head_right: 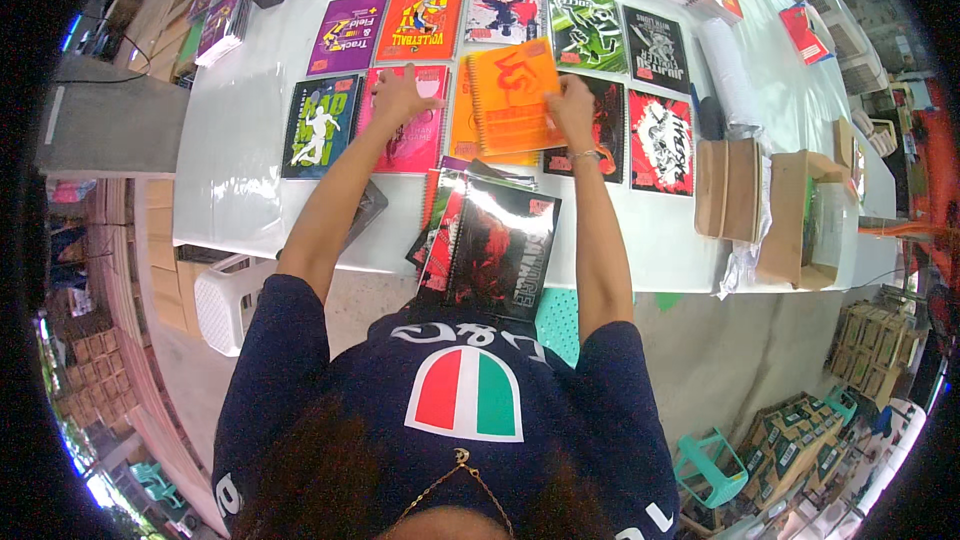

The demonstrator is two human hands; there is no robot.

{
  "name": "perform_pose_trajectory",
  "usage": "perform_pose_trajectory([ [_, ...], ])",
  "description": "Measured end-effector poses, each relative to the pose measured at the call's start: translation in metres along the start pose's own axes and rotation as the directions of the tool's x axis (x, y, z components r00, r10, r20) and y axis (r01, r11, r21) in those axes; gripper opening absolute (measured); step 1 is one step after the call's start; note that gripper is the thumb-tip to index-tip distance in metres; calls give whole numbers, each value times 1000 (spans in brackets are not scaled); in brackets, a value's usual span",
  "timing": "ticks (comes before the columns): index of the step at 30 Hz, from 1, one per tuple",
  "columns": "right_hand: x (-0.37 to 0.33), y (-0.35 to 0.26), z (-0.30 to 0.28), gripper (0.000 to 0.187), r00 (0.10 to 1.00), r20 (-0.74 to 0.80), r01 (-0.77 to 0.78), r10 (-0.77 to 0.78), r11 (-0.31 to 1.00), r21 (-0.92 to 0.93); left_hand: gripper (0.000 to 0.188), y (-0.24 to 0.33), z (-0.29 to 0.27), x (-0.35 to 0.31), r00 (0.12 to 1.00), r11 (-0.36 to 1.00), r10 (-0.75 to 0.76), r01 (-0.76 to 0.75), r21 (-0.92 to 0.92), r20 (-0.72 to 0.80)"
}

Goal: The person gathers notebooks from a table, places them inside a plastic bag, and secures the bag using tape.

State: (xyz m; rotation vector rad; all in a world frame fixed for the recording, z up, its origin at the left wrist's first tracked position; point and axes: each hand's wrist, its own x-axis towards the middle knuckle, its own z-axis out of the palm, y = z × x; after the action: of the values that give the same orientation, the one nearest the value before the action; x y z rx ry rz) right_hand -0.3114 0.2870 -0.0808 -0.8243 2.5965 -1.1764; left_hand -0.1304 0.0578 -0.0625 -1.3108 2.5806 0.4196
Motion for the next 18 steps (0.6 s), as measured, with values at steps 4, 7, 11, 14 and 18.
perform_pose_trajectory([
  [4, -45, -62, -88, 29, 987, -113, 137, -113, 962, 237, 102, -86, 0, 32, 974, 993, -111, 104, -48, -196],
  [7, -118, -94, -173, 32, 969, -247, 100, 2, 912, 397, 98, -80, -13, 29, 994, 999, -1, 6, 43, -106],
  [11, -179, -120, -229, 22, 987, -159, 98, -31, 897, 431, 88, -81, -9, 51, 989, 978, 90, -111, -179, -120],
  [14, -181, -169, -205, 27, 765, 319, 543, -559, 827, 146, 77, -119, 16, 72, 966, 715, 180, -257, -651, -184],
  [18, -198, -135, -85, 50, 759, 367, 608, -538, 787, -105, 53, -122, -19, 62, 913, 632, 259, -408, -659, -316],
])
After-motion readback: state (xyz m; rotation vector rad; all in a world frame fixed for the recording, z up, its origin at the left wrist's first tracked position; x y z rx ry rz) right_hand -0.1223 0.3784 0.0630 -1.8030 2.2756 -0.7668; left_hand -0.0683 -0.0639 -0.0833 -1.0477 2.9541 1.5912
